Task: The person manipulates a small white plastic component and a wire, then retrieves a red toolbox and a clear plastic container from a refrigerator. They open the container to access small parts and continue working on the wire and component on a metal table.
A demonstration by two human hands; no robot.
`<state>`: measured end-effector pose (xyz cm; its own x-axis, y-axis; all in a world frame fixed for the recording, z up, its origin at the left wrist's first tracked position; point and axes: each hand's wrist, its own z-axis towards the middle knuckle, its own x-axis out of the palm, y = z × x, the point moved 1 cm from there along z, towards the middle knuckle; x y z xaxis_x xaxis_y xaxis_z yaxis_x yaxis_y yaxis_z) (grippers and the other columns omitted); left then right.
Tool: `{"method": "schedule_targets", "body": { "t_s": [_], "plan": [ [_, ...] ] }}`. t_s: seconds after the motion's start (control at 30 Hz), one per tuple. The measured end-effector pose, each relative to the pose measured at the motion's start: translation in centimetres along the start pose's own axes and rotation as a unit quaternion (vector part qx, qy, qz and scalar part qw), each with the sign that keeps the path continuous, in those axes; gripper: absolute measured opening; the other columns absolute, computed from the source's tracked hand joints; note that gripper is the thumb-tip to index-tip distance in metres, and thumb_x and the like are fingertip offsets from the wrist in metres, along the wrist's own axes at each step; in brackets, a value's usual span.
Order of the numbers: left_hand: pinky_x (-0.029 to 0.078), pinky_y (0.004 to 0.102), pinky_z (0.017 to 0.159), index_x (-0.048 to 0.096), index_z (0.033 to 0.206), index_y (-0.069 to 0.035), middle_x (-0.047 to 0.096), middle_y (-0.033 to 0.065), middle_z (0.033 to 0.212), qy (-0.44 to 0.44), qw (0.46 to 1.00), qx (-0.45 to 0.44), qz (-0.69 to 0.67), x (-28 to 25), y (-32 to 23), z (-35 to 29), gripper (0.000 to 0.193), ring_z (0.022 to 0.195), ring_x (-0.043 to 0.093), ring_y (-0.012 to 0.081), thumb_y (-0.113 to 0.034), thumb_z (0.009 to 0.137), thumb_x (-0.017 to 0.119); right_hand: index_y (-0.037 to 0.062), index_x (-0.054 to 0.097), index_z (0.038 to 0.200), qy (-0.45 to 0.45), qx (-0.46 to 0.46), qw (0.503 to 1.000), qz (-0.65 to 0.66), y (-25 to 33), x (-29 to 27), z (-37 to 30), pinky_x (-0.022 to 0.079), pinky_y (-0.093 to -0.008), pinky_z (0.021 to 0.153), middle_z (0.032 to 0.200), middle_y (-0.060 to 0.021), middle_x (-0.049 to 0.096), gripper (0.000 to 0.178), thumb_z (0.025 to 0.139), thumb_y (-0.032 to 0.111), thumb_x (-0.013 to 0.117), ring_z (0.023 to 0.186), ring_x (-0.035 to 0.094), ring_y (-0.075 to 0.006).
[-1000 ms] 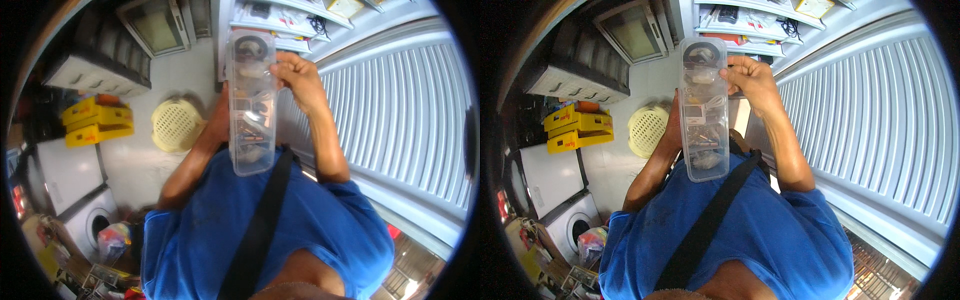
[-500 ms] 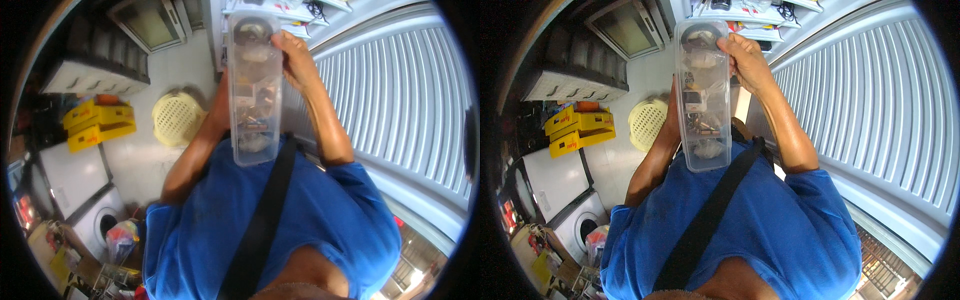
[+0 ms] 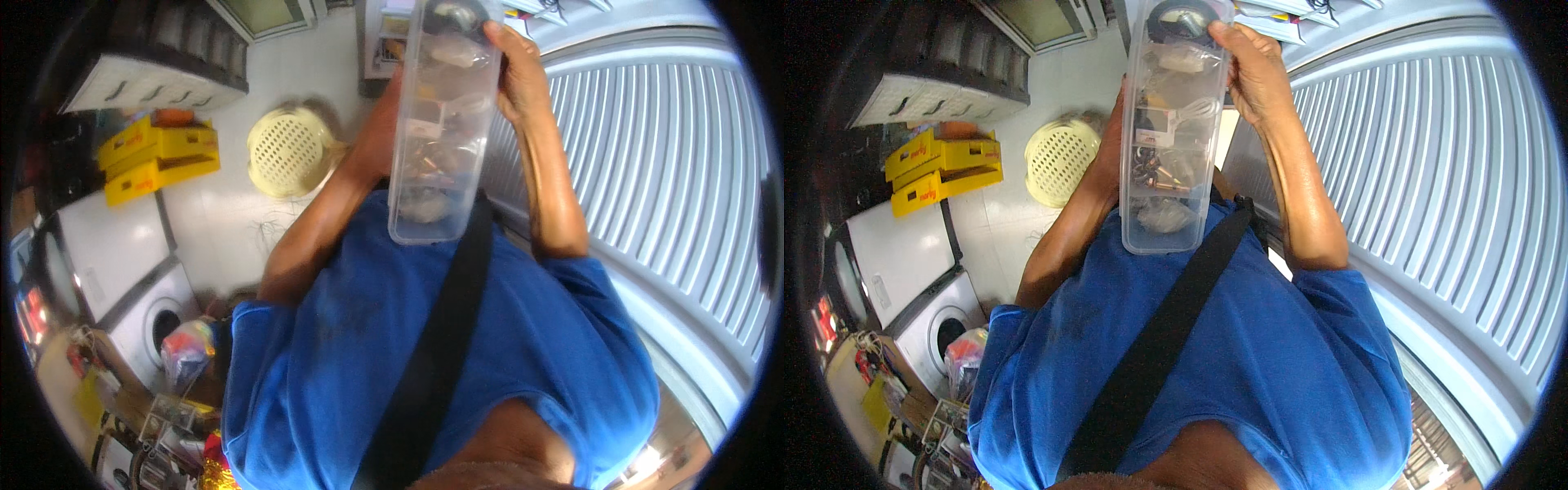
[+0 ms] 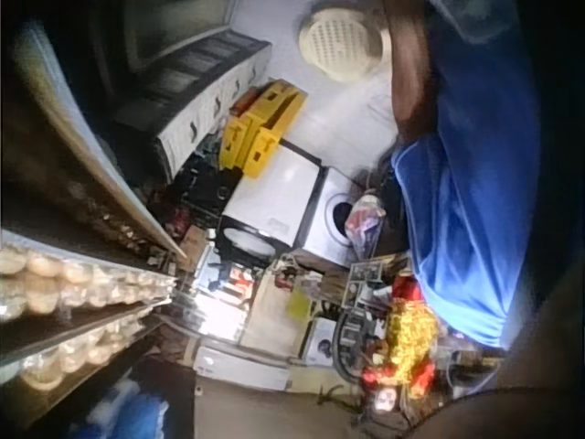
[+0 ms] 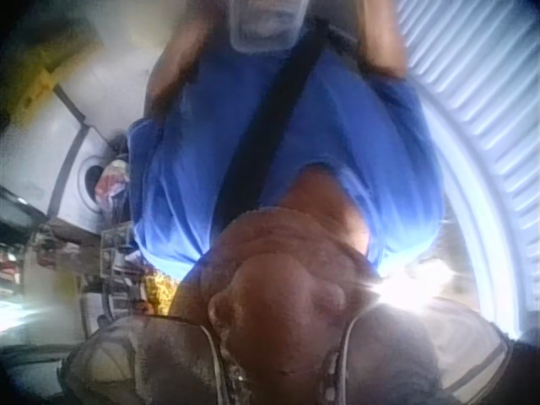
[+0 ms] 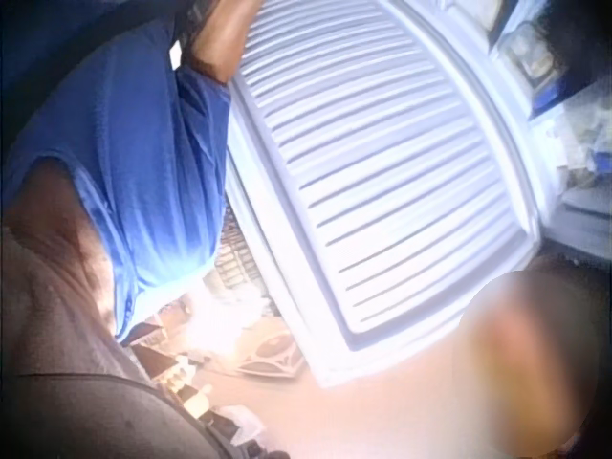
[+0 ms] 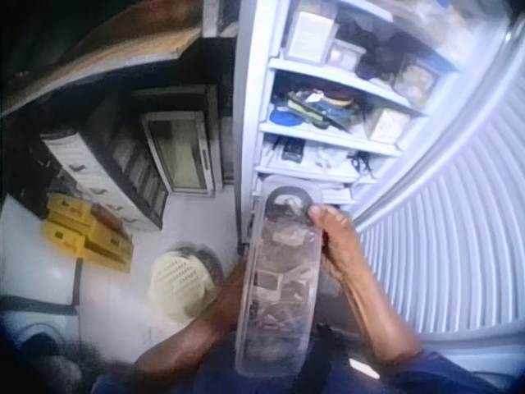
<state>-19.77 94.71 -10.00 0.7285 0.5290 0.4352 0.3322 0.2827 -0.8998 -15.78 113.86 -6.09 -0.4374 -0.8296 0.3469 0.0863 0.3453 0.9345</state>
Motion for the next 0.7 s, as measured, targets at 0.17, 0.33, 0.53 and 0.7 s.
{"method": "schedule_targets", "body": {
  "t_s": [0.17, 0.33, 0.53, 0.7],
  "plan": [
    [0.036, 0.0445, 0.109, 0.048, 0.134, -0.001, 0.054, 0.0184, 0.132, 0.032, 0.999, -0.016, 0.033, -1.4, 0.7, 0.3, 0.065, 0.125, 0.049, 0.0325, -0.031, 0.083, 0.074, -0.0006, 0.064, 0.111, 0.053, 0.074, 0.996, 0.004, 0.1, -1.3, -0.2, 0.055, -0.0309, 0.08, 0.099, -0.0095, 0.067, 0.044, 0.094, 0.04, 0.066, 0.094, 0.063, -0.0169],
    [0.031, 0.0477, 0.111, 0.053, 0.128, 0.0, 0.053, 0.0208, 0.131, -0.004, 0.988, -0.06, -0.141, 0.3, -1.9, -0.1, 0.061, 0.125, 0.048, 0.0391, -0.03, 0.08, 0.076, 0.0139, 0.06, 0.071, 0.035, 0.064, 0.996, 0.049, -0.2, -0.9, -0.1, 0.033, -0.0207, 0.044, 0.054, 0.0077, 0.045, 0.032, 0.095, 0.035, 0.067, 0.046, 0.04, -0.0051],
    [0.044, 0.0395, 0.097, 0.054, 0.128, -0.002, 0.059, 0.0145, 0.124, 0.005, 1.0, 0.003, -0.01, -1.2, 1.1, -0.4, 0.051, 0.111, 0.058, 0.0287, -0.038, 0.093, 0.056, 0.0136, 0.059, 0.074, 0.001, 0.081, 0.995, -0.051, 1.4, 0.3, -0.6, 0.038, -0.0225, 0.047, 0.057, 0.0048, 0.048, 0.029, 0.095, 0.033, 0.066, 0.05, 0.044, -0.0063],
    [0.056, 0.0306, 0.079, 0.054, 0.129, -0.005, 0.063, 0.0101, 0.116, -0.011, 0.984, -0.071, -0.164, -0.6, 1.0, -0.7, 0.07, 0.093, 0.067, 0.0215, -0.062, 0.101, 0.027, 0.0046, 0.066, 0.084, 0.02, 0.027, 0.994, -0.104, 0.2, 1.4, -2.5, 0.045, -0.0222, 0.056, 0.07, 0.0001, 0.061, 0.032, 0.095, 0.035, 0.065, 0.063, 0.055, -0.0065]
  ]
}}
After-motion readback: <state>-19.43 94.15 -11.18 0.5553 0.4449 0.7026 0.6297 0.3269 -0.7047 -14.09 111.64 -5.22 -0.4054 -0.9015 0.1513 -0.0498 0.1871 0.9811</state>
